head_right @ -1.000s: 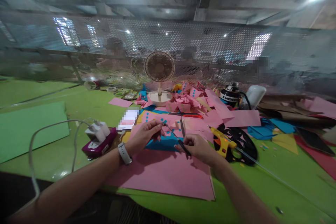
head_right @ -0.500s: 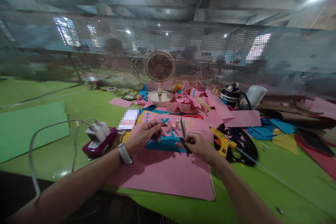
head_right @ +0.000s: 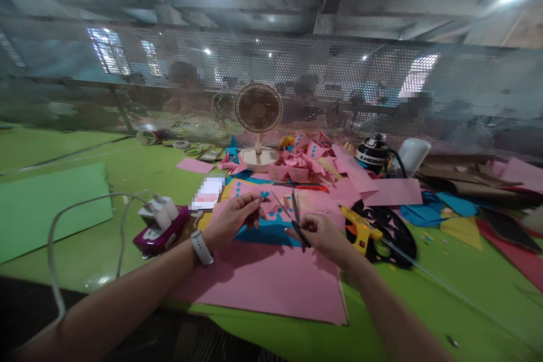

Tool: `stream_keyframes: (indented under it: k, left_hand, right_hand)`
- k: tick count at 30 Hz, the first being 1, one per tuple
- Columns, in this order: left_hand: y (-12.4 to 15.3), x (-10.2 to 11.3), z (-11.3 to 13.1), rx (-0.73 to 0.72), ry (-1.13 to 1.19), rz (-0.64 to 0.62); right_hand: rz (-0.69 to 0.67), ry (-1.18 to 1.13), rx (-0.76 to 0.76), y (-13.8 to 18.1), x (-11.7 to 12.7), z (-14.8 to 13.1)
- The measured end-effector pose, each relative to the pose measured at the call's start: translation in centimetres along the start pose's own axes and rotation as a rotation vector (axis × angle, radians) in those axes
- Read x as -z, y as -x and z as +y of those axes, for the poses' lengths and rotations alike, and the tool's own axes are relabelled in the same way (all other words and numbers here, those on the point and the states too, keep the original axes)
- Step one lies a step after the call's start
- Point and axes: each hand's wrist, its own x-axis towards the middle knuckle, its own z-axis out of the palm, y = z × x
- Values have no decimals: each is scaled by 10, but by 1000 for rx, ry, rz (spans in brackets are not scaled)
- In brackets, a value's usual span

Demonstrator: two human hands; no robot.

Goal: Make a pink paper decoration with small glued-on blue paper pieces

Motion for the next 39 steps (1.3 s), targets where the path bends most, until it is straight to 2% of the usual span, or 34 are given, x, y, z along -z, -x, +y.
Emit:
stream_keyframes:
  k: [7, 12, 39]
  left_hand:
    - [-2, 0, -2, -44, 60, 22]
    - [-2, 0, -3, -52, 17, 13]
    - [3, -4, 4, -15, 84, -22]
  right_hand:
    - [-57, -36, -12, 4, 1, 0]
    - [-104, -45, -25, 3, 0, 0]
    - [-83, -61, -68, 0, -5, 5]
